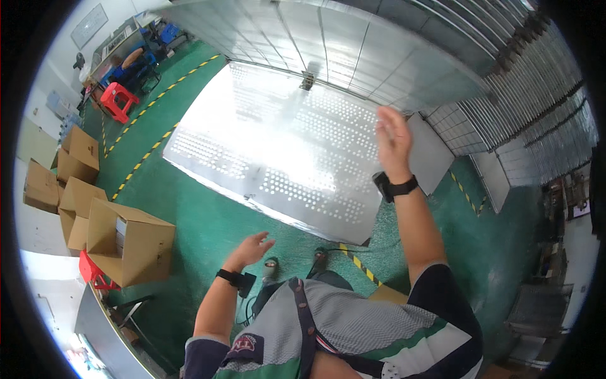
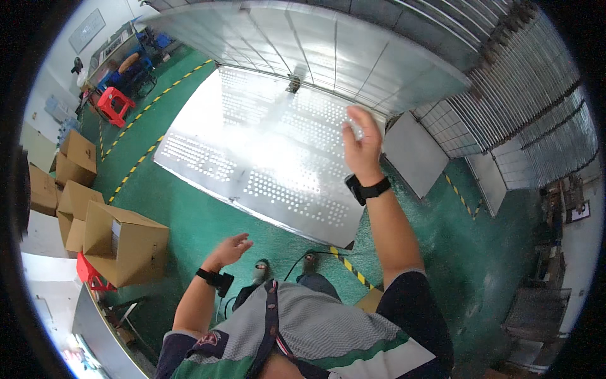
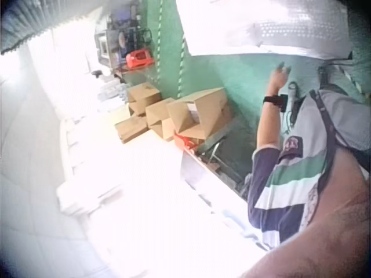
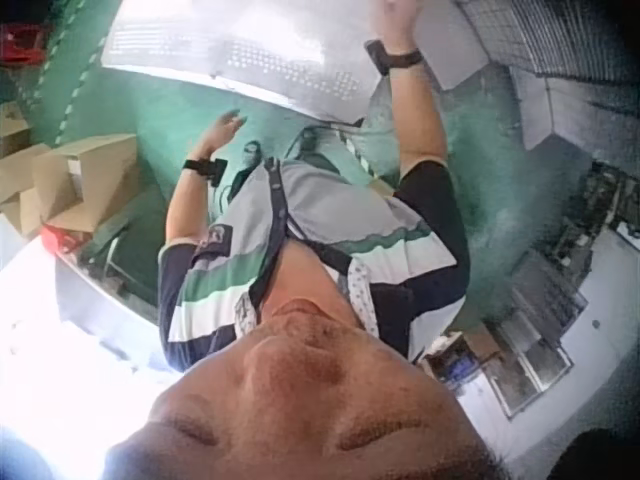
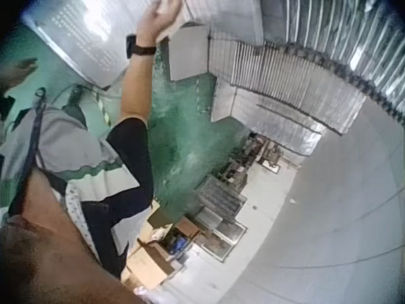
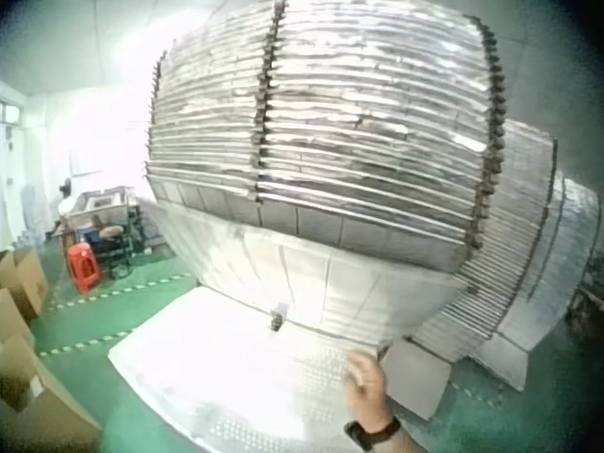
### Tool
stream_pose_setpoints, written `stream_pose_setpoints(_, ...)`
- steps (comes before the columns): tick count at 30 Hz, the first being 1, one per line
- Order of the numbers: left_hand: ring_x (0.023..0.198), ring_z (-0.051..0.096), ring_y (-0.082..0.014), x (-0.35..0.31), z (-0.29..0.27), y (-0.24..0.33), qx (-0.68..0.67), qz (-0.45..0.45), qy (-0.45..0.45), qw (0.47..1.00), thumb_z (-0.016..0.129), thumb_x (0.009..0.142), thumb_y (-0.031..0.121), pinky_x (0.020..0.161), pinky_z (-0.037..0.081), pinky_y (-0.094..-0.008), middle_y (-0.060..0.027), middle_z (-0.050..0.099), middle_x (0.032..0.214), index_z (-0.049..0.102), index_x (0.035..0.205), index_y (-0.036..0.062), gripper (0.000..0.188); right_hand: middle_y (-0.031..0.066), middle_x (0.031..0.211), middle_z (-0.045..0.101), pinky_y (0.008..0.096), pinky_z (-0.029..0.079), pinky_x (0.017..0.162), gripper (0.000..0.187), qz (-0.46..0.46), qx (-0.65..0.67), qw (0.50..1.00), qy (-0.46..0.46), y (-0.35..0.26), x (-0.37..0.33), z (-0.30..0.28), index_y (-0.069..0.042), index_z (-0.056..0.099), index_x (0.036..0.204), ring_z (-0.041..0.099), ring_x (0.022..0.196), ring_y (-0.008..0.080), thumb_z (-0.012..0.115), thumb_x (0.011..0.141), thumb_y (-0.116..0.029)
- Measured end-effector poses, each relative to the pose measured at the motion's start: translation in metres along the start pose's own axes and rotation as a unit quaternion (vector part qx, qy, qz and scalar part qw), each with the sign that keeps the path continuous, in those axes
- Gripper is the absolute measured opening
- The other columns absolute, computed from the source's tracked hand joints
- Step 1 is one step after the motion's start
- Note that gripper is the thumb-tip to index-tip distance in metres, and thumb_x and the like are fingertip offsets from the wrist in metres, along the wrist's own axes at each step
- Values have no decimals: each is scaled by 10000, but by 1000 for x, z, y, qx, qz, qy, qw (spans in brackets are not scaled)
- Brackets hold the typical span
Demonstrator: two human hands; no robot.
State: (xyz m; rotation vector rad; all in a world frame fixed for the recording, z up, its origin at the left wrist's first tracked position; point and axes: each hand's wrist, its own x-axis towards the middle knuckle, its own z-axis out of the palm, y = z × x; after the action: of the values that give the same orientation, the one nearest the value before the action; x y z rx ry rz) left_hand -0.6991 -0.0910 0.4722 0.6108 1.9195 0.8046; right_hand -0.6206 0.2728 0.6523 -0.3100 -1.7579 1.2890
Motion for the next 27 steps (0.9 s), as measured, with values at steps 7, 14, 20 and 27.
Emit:
stream_pose_setpoints(7, 916, 578, -225, 42, 108, -7, -148, -52, -40, 987, 522, 849, 416, 807, 446, -314, -162, 603, 1015, 481, 1201, -11, 555, 231, 1311, 327, 498, 267, 988, 555, 42, -344, 827, -443, 184, -64, 8, -43, 411, 1246, 302, 1228, 376, 570, 806, -341)
stream_pose_setpoints(14, 1237, 321, -289, 83, 145, -8, -499, -213, 51, 839, 466, 827, 560, 948, 294, -455, -148, 293, 1377, 208, 1371, 63, 781, 272, 1407, 79, 625, 102, 991, 774, 60, -485, 690, -533, 221, -126, 12, -92, 247, 1369, 53, 1281, 491, 518, 788, -527)
stream_pose_setpoints(20, 1037, 510, -294, 122, 160, -28, -754, -113, 147, 630, 593, 832, 332, 853, 426, -437, -148, 500, 1170, 390, 1243, -10, 572, 270, 1405, 82, 661, 98, 957, 904, 57, -489, 692, -528, 167, -217, 19, -43, 228, 1366, 46, 1265, 517, 528, 735, -617)
stream_pose_setpoints(27, 1022, 524, -271, 74, 163, -86, -756, -91, 103, 640, 579, 834, 383, 893, 397, -400, -111, 542, 1125, 430, 1217, 38, 536, 258, 1408, 109, 663, 112, 962, 808, 68, -510, 647, -563, 147, -238, 14, -39, 225, 1365, 63, 1263, 522, 585, 761, -438)
